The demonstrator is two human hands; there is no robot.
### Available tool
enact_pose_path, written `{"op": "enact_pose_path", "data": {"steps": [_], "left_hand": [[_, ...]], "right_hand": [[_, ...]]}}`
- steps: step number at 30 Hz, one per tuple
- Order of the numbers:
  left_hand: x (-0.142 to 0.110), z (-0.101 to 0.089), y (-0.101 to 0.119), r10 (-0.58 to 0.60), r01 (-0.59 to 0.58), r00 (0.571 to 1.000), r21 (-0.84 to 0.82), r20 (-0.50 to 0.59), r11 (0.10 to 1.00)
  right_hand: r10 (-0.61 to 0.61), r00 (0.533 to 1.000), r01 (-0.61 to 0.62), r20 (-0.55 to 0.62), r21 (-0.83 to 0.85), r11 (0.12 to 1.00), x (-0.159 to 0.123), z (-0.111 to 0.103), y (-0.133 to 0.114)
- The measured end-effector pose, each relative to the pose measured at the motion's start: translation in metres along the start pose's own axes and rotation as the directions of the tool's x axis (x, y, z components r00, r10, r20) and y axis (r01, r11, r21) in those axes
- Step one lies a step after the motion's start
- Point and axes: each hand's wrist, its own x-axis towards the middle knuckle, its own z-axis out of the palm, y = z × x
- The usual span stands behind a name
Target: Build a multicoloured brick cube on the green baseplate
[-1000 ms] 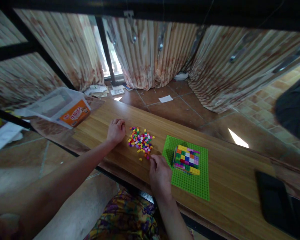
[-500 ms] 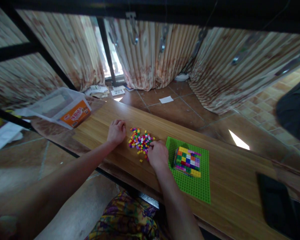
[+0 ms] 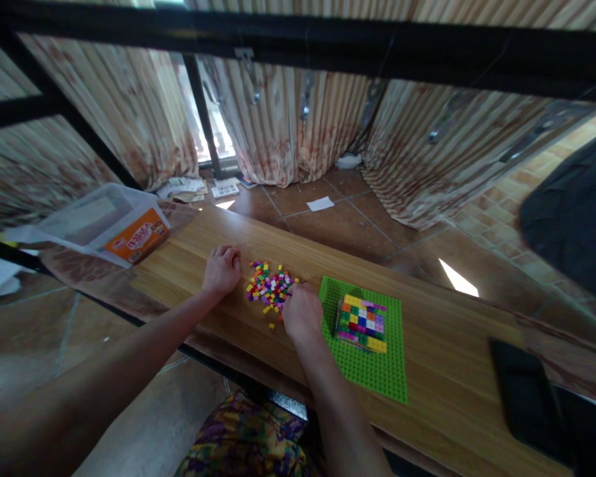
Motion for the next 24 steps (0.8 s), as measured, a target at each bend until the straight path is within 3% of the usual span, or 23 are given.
{"op": "enact_pose_path", "data": {"steps": [5,10,14,18,24], "left_hand": [[0.001,0.000,-0.001,0.021,-0.021,1.000,0.009,-0.014,1.000],[0.001,0.001,-0.002,0.035,-0.034,0.999,0.035,-0.028,0.999],[0.002,0.002,-0.004,0.045,-0.043,0.998,0.031,-0.042,0.999],[0.002,0.002,-0.004,0.047,-0.045,0.998,0.037,-0.041,0.998],[0.002,0.001,-0.004,0.048,-0.047,0.998,0.036,-0.037,0.998]], "right_hand": [[-0.015,0.996,0.039,-0.088,0.280,0.959,-0.027,-0.030,0.008],[0.074,0.978,0.013,-0.193,0.415,0.910,-0.049,-0.073,0.049],[0.136,0.954,-0.053,-0.266,0.298,0.953,-0.048,-0.098,0.091],[0.008,0.958,0.018,-0.288,0.085,0.996,-0.040,-0.104,0.115],[-0.167,0.966,0.155,-0.195,-0.075,0.985,-0.033,-0.092,0.124]]}}
